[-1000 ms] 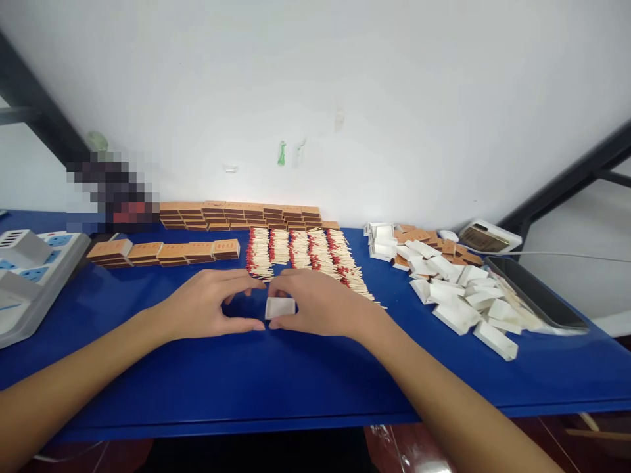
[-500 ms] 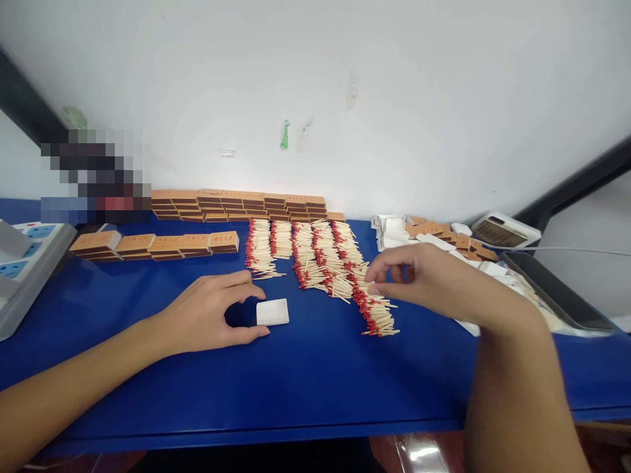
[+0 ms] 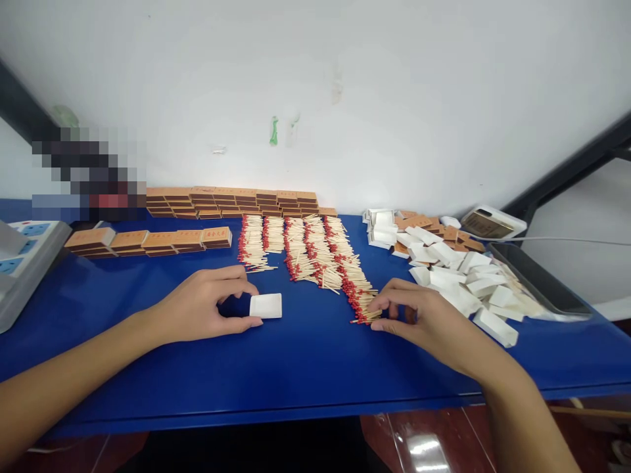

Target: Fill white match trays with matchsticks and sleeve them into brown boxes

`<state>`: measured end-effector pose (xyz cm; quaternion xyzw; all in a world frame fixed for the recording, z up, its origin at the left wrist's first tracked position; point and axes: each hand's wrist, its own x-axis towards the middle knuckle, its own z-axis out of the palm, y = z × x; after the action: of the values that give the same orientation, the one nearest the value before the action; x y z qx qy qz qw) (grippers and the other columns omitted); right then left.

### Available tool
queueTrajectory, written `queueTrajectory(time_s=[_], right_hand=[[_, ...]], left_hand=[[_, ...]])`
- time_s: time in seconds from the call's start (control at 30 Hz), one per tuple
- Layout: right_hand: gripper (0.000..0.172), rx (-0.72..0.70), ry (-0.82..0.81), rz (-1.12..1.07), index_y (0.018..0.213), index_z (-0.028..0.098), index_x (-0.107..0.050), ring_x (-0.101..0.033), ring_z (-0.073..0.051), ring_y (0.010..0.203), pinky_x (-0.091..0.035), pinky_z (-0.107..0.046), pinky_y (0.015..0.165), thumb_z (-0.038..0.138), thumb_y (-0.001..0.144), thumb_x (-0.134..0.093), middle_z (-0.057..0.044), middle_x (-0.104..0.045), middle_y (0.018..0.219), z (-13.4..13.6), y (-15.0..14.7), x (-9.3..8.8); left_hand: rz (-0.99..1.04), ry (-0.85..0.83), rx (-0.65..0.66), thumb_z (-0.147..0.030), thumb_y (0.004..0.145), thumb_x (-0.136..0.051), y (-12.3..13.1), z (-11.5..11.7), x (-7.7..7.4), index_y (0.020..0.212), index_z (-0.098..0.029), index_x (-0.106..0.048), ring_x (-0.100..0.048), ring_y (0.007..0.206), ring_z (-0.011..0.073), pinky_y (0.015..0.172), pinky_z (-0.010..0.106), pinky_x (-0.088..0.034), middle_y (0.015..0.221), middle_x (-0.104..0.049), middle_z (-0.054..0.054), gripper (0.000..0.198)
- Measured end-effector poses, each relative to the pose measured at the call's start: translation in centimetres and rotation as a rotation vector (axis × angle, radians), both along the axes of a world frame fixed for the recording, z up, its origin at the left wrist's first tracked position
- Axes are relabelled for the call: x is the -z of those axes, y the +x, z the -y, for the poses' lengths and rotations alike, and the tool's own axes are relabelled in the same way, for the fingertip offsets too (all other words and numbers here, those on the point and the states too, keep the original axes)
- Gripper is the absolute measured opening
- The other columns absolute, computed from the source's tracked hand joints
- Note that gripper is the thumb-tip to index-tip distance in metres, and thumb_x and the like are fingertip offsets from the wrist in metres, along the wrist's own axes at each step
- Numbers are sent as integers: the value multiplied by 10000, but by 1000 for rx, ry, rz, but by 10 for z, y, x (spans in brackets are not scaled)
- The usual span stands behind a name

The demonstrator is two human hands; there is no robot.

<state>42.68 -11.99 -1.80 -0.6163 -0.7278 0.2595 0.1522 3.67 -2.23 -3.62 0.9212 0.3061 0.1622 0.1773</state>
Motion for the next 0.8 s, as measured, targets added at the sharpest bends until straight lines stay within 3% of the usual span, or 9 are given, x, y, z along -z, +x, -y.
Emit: queueTrajectory(time_s=[0.8], right_hand=[[372, 1, -28, 89, 964, 265, -687, -595, -212, 737, -466, -346, 657, 614, 1014, -569, -37, -669, 849, 7, -7, 4]], left_hand=[[-7, 16, 34, -535, 926, -727, -3, 1, -7, 1070, -215, -776, -574, 694, 119, 614, 277, -387, 913, -653, 10, 354]])
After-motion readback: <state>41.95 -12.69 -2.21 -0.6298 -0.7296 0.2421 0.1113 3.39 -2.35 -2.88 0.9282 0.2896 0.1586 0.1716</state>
